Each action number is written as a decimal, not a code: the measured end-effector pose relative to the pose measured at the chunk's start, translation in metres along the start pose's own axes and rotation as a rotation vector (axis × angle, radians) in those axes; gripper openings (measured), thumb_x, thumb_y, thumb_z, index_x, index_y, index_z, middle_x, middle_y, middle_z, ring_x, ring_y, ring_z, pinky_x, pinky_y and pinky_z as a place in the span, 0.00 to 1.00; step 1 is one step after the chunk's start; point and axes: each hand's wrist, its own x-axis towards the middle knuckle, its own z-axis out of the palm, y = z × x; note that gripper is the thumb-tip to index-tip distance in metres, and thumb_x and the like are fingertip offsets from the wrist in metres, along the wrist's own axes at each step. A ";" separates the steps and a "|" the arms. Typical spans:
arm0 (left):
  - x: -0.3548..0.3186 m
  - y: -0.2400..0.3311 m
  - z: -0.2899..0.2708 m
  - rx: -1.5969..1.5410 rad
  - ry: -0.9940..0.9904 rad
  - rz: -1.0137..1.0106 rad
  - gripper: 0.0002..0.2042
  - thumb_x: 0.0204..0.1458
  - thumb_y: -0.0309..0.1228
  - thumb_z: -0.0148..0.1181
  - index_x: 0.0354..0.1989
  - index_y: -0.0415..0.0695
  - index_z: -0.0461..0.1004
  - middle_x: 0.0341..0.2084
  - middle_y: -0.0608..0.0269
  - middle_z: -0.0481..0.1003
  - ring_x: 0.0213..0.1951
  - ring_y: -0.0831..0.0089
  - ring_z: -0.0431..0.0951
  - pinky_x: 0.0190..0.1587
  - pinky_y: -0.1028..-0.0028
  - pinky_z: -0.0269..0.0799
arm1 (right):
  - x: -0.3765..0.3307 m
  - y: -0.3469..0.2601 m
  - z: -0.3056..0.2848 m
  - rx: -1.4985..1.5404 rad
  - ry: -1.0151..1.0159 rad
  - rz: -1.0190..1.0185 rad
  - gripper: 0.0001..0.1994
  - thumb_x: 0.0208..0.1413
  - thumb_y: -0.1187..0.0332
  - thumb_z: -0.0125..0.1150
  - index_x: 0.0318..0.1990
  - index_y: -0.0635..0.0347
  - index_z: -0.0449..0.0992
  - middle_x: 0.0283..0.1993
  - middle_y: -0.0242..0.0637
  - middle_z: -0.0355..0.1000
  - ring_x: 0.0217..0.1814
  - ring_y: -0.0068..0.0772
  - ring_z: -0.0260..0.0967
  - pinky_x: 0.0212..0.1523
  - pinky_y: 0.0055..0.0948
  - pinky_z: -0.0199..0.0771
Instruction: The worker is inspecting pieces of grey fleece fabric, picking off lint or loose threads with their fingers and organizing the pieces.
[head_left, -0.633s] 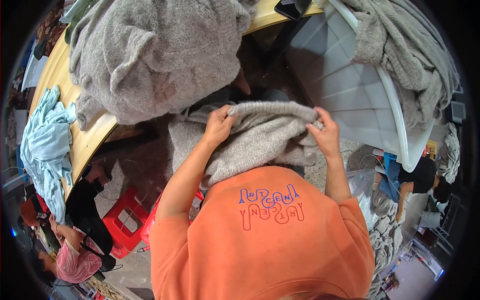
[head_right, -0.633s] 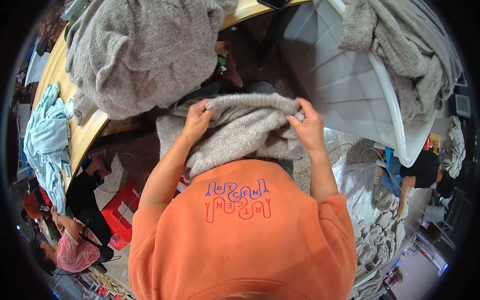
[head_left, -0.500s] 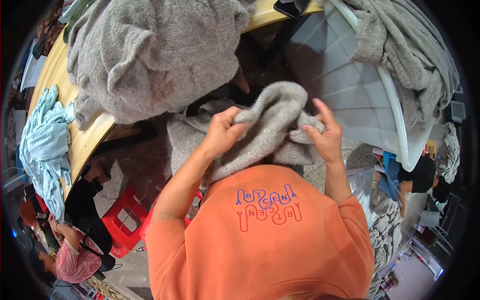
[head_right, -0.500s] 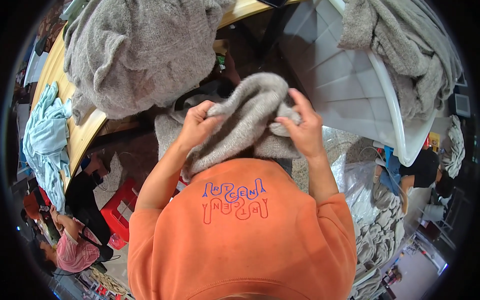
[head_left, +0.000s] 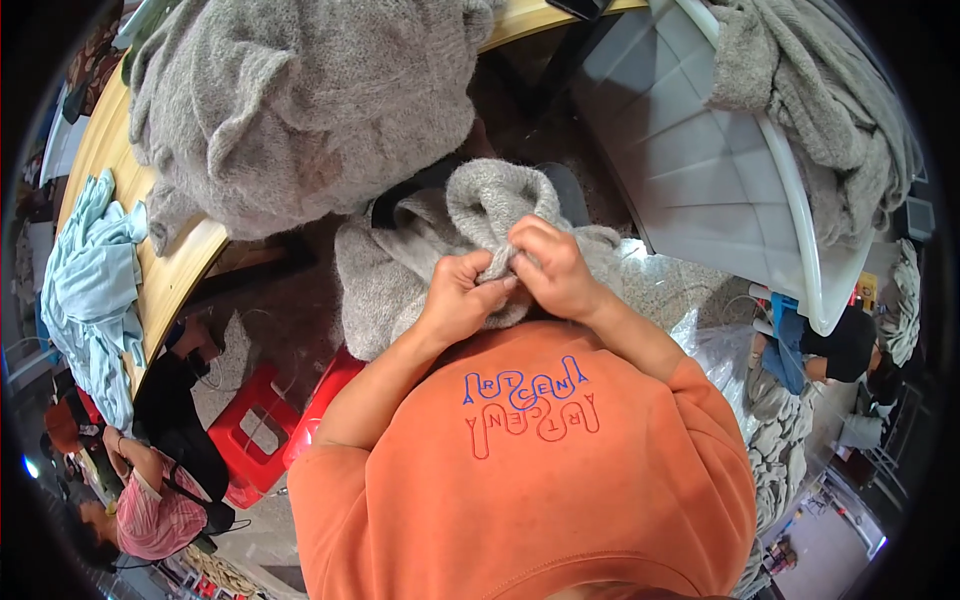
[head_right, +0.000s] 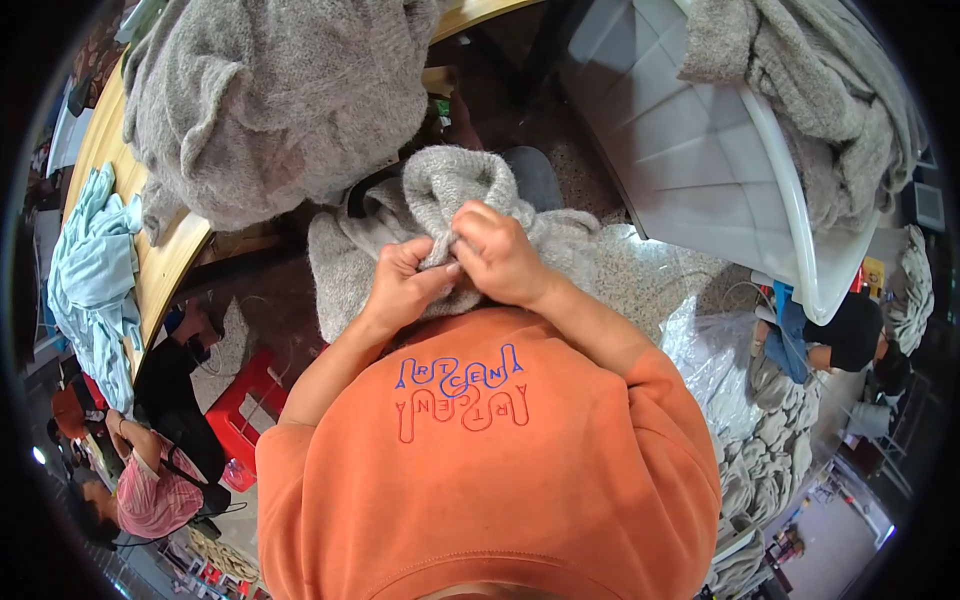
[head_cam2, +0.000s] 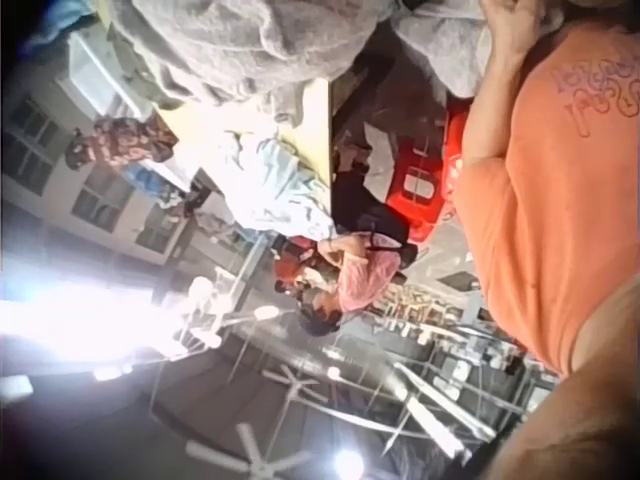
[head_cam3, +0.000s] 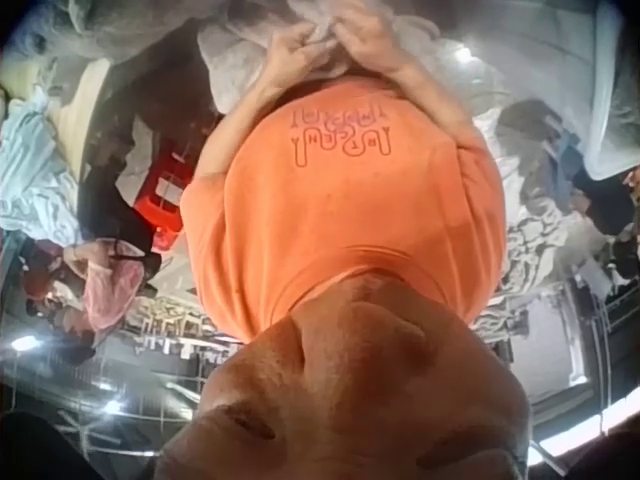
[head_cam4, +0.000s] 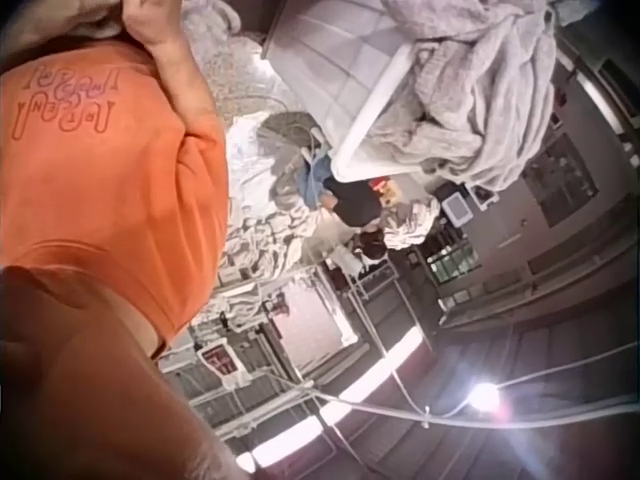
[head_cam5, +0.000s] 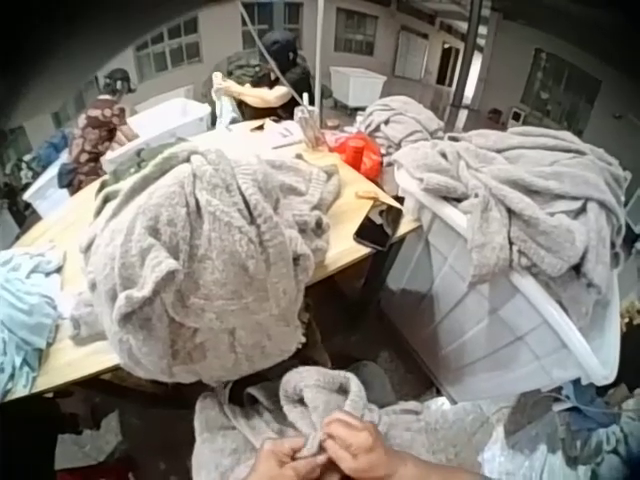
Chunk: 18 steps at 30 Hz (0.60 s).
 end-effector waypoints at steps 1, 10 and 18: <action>-0.001 0.000 0.000 -0.040 0.022 -0.012 0.02 0.49 0.21 0.58 0.27 0.38 0.76 0.18 0.73 0.71 0.21 0.88 0.65 0.21 0.84 0.60 | 0.001 0.004 0.000 0.057 0.038 0.069 0.04 0.44 0.80 0.54 0.29 0.67 0.68 0.30 0.42 0.66 0.30 0.39 0.66 0.30 0.29 0.66; 0.004 0.019 -0.015 -0.243 0.164 0.046 0.04 0.46 0.20 0.58 0.30 0.39 0.76 0.20 0.72 0.73 0.20 0.87 0.67 0.21 0.83 0.61 | -0.012 0.015 -0.020 -0.062 0.148 0.129 0.14 0.46 0.82 0.53 0.43 0.66 0.72 0.42 0.39 0.70 0.42 0.27 0.68 0.42 0.22 0.68; -0.004 0.059 -0.070 -0.417 0.359 0.152 0.10 0.48 0.23 0.56 0.40 0.37 0.72 0.37 0.59 0.75 0.39 0.71 0.75 0.44 0.71 0.71 | -0.042 0.047 -0.046 0.492 0.059 0.590 0.14 0.43 0.85 0.54 0.40 0.64 0.74 0.37 0.29 0.72 0.39 0.17 0.68 0.40 0.19 0.69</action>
